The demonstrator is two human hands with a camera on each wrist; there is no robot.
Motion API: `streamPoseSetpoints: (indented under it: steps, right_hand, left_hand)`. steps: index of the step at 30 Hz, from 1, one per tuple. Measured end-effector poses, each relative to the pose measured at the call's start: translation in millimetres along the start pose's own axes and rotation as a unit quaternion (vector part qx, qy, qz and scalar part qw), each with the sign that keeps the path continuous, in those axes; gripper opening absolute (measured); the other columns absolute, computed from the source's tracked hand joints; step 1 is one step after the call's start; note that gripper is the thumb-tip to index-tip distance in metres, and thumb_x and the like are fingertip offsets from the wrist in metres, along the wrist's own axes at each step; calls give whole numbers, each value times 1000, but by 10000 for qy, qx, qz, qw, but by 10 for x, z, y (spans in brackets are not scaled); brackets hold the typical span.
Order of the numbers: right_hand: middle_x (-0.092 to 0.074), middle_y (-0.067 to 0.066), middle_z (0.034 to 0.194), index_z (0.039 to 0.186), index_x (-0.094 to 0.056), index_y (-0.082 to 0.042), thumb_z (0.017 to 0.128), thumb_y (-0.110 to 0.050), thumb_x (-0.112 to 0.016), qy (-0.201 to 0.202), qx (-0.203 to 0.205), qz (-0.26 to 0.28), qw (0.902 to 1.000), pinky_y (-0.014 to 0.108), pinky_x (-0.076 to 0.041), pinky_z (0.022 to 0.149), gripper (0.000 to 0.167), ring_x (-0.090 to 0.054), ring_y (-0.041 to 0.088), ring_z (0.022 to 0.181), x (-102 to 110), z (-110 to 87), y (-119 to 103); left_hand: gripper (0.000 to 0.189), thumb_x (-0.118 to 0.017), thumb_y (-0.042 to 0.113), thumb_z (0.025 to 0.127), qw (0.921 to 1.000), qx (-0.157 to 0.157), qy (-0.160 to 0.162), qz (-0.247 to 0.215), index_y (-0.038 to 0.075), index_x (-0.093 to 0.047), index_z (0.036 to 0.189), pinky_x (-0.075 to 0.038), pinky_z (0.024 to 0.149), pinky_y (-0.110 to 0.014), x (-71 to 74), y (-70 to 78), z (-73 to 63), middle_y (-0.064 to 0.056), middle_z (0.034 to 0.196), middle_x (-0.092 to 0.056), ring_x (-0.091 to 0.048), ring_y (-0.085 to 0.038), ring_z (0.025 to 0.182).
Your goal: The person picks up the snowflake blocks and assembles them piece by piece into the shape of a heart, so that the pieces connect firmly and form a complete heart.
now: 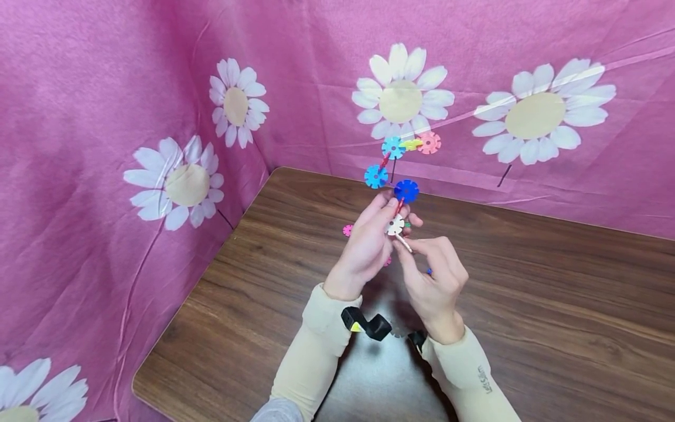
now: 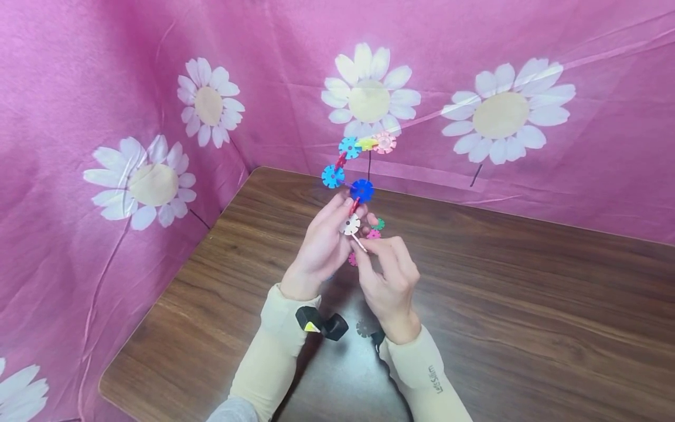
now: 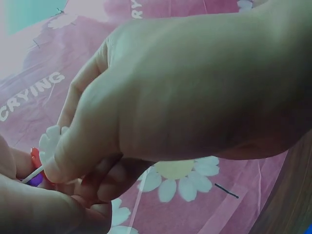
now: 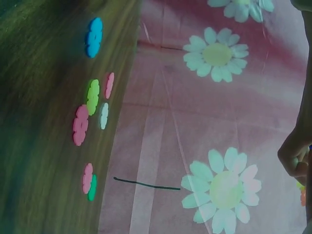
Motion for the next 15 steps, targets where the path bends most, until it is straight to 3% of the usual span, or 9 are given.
streamPoseSetpoints:
  steps: [6, 15]
  right_hand:
    - [-61, 16, 64, 72, -69, 6, 77, -8, -80, 213, -8, -11, 9998, 17, -43, 61, 19, -56, 22, 59, 24, -7, -4]
    - [-56, 14, 58, 69, -69, 6, 77, -8, -80, 462, 11, -185, 9988, 13, -34, 56, 19, -47, 20, 51, 50, -26, -35]
  left_hand:
    - [11, -34, 10, 103, 9997, -42, 183, 183, 9, -45, 107, -49, 63, -17, -39, -39, 1, -1, 84, -49, -61, -7, 79]
    - [13, -34, 8, 102, 9989, 35, 356, 302, 10, -46, 106, -46, 59, -16, -84, -110, 5, -2, 81, -55, -55, -9, 74]
Point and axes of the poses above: each hand's wrist, its own z-axis towards the middle knuckle, its own x-axis out of the back of the hand, y = z × x, the point moved 7 cm from there along z, towards the middle knuckle
